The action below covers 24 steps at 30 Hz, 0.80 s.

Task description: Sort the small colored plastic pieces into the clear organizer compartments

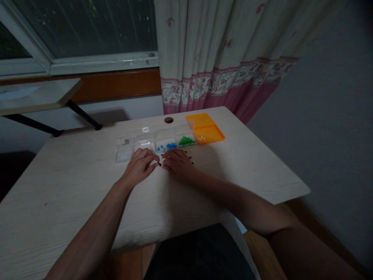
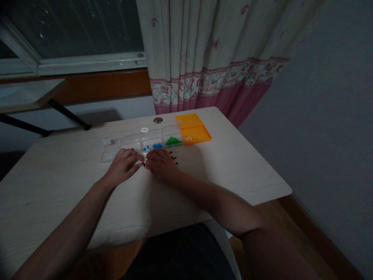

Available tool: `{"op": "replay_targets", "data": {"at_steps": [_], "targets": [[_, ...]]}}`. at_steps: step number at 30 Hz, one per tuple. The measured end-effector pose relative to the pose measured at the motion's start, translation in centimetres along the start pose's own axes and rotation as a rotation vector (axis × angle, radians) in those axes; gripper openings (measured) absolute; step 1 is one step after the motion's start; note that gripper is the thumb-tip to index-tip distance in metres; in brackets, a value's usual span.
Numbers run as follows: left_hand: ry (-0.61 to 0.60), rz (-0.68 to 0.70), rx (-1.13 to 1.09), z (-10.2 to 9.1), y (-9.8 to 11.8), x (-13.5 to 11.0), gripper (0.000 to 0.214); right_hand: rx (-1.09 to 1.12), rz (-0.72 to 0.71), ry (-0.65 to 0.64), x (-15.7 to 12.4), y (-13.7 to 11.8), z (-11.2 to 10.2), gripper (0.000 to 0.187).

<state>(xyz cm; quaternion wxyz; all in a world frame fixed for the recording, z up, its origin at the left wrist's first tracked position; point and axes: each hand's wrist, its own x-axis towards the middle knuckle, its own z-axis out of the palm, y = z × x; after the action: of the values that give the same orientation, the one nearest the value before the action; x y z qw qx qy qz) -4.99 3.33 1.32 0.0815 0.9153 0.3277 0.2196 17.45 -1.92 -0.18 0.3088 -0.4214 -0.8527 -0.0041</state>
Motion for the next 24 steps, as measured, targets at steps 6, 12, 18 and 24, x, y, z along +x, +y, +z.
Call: {"op": "replay_targets", "data": {"at_steps": [6,12,18,24], "targets": [[-0.03,0.004,0.022,0.0,0.1,0.1,0.018,0.064,0.247,0.165,0.5,3.9,-2.1,0.017],[-0.017,-0.004,0.08,0.4,0.2,0.1,0.024,0.109,0.515,0.303,0.6,7.1,-4.7,0.024],[0.282,-0.152,0.14,0.3,-0.4,0.1,0.024,-0.02,0.462,0.442,0.2,9.7,-5.9,0.022],[0.463,-0.315,0.154,0.3,-1.6,0.0,0.025,-0.054,0.512,0.44,-0.8,13.1,-7.0,0.024]]}}
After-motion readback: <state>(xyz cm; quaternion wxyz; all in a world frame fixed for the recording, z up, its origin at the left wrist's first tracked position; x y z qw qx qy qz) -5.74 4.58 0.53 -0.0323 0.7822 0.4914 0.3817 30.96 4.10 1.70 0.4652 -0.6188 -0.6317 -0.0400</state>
